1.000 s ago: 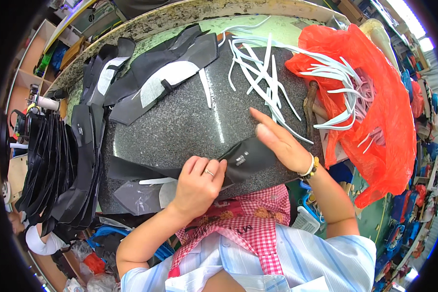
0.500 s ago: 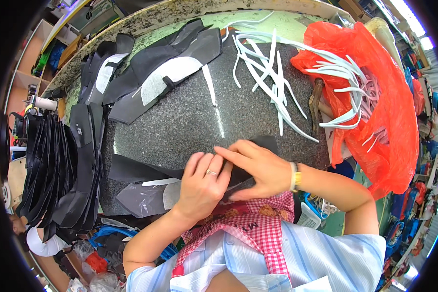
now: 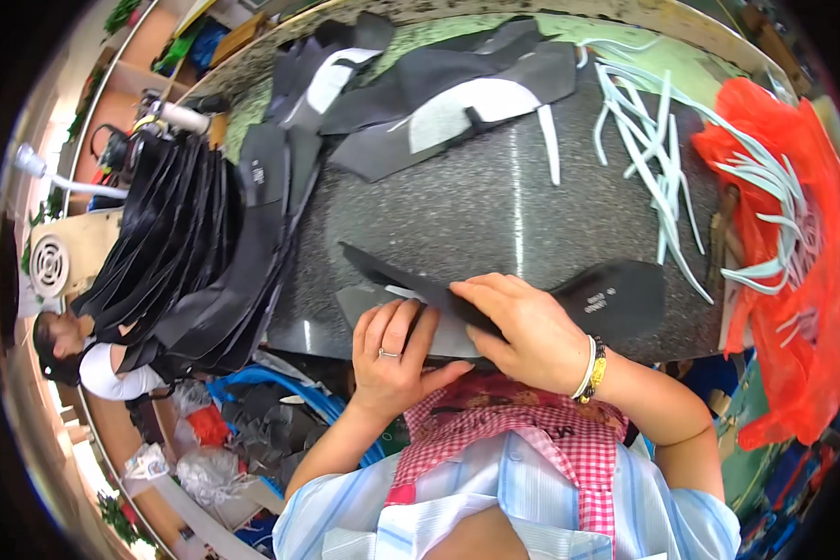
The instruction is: The person applies white adhesive tape to the edges of black shoe components by hand. They pick up each piece, align and press the tape firmly along the curved edge, and stack the finished parts.
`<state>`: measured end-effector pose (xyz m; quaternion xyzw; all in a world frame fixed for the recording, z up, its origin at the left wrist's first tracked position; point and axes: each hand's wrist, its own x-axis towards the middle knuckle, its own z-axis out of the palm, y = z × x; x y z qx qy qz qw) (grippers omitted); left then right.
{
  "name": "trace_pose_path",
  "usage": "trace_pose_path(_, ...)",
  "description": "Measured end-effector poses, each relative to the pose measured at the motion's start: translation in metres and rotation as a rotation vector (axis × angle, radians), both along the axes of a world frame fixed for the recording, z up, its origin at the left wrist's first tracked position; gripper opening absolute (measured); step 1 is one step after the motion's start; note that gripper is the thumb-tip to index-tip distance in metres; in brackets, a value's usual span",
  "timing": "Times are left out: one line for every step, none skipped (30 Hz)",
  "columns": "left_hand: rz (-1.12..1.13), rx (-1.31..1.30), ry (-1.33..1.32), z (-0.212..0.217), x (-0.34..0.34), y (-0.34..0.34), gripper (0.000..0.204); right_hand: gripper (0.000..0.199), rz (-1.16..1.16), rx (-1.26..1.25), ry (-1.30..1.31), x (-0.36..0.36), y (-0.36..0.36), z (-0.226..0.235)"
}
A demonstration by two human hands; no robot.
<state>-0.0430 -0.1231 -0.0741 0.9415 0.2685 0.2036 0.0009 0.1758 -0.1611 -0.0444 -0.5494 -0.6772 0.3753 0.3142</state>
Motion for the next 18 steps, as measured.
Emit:
trace_pose_path(0.074, -0.054, -0.045, 0.000, -0.002, -0.003, 0.069, 0.043, -0.019, 0.000, 0.016, -0.003, 0.006, 0.002)
trace_pose_path(0.146, -0.107, -0.094, -0.002, -0.004, -0.004, 0.073, 0.039, -0.035, -0.006, 0.041, -0.006, 0.010, 0.003)
trace_pose_path(0.157, -0.143, -0.096, -0.004, -0.006, -0.006, 0.081, 0.036, -0.030, -0.018, 0.040, -0.008, 0.013, 0.004)
trace_pose_path(0.167, -0.142, -0.096, -0.005, -0.007, -0.007, 0.081, 0.034, -0.028, -0.035, 0.034, -0.008, 0.016, 0.006)
trace_pose_path(0.181, -0.175, -0.082, -0.005, -0.007, -0.008, 0.083, 0.034, -0.019, -0.036, 0.033, -0.009, 0.018, 0.009)
trace_pose_path(0.195, -0.209, -0.070, -0.006, -0.008, -0.009, 0.084, 0.033, -0.003, -0.073, 0.038, -0.010, 0.020, 0.011)
trace_pose_path(0.199, -0.215, -0.076, -0.006, -0.008, -0.010, 0.084, 0.033, 0.010, -0.112, 0.040, -0.010, 0.021, 0.013)
trace_pose_path(0.197, -0.194, -0.042, -0.004, -0.008, -0.010, 0.084, 0.033, 0.013, -0.118, 0.034, -0.010, 0.022, 0.014)
trace_pose_path(0.196, -0.174, -0.008, -0.002, -0.008, -0.010, 0.084, 0.033, -0.002, -0.138, 0.046, -0.009, 0.022, 0.015)
trace_pose_path(0.193, -0.151, 0.028, -0.001, -0.009, -0.010, 0.083, 0.033, -0.019, -0.154, 0.061, -0.010, 0.023, 0.017)
trace_pose_path(0.196, -0.155, 0.026, -0.003, -0.010, -0.011, 0.083, 0.033, -0.015, -0.158, 0.058, -0.010, 0.024, 0.018)
trace_pose_path(0.193, -0.194, 0.013, -0.007, -0.009, -0.012, 0.085, 0.033, -0.012, -0.171, 0.052, -0.010, 0.025, 0.019)
trace_pose_path(0.189, -0.233, 0.001, -0.009, -0.009, -0.014, 0.087, 0.034, -0.011, -0.184, 0.047, -0.010, 0.026, 0.020)
trace_pose_path(0.191, -0.237, 0.001, -0.010, -0.009, -0.015, 0.087, 0.034, -0.009, -0.188, 0.047, -0.011, 0.027, 0.021)
trace_pose_path(0.209, -0.246, 0.006, -0.010, -0.008, -0.016, 0.087, 0.034, 0.010, -0.147, 0.028, -0.012, 0.028, 0.022)
trace_pose_path(0.223, -0.255, 0.011, -0.009, -0.007, -0.017, 0.088, 0.035, 0.025, -0.106, 0.009, -0.013, 0.028, 0.022)
trace_pose_path(0.223, -0.260, 0.012, -0.009, -0.007, -0.018, 0.088, 0.035, 0.025, -0.111, 0.009, -0.015, 0.028, 0.021)
trace_pose_path(0.228, -0.260, 0.015, -0.009, -0.006, -0.019, 0.088, 0.036, 0.024, -0.073, -0.006, -0.017, 0.027, 0.021)
